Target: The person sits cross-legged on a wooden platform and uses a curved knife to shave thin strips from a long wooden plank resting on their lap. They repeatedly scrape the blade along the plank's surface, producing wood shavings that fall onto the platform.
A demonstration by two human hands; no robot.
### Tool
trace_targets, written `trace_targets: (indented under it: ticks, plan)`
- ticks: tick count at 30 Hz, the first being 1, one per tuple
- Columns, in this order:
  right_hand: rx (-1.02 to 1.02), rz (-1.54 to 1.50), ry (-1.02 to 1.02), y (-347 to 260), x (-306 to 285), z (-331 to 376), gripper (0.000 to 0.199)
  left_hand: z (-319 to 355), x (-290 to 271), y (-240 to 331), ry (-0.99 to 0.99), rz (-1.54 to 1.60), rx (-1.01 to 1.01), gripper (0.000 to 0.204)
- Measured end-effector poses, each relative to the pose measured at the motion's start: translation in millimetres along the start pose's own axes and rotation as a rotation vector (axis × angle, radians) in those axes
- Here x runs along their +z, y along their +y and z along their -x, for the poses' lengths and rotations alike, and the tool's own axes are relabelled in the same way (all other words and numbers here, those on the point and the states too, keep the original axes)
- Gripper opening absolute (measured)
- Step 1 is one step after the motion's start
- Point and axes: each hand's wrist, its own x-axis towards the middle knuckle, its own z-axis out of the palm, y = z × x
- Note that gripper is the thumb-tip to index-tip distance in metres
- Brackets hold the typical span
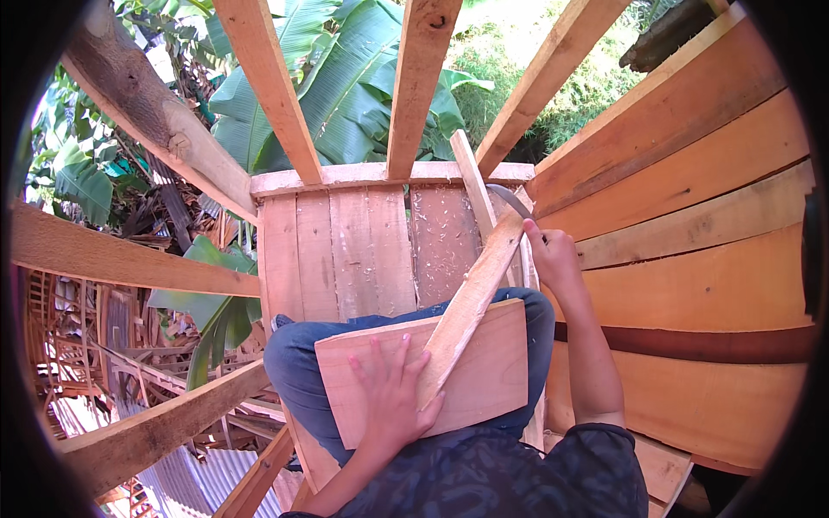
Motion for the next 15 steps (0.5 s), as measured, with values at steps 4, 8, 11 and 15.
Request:
trace_targets:
  ticks: [4,8,11,15]
  plan:
    - [-0.032,-0.036,-0.026,9,-3,28,0.066,1,2,-3,-0.007,-0.022,0.007,0.065]
    - [-0.068,0.119,0.040,25,0,35,0.067,1,2,-1,-0.033,-0.022,-0.007,0.065]
    - [-0.102,0.260,0.094,47,7,14,0.073,-1,0,1,-0.027,-0.021,-0.005,0.065]
    - [-0.027,0.285,0.096,57,14,-4,0.077,-4,-3,3,-0.029,-0.020,-0.007,0.065]
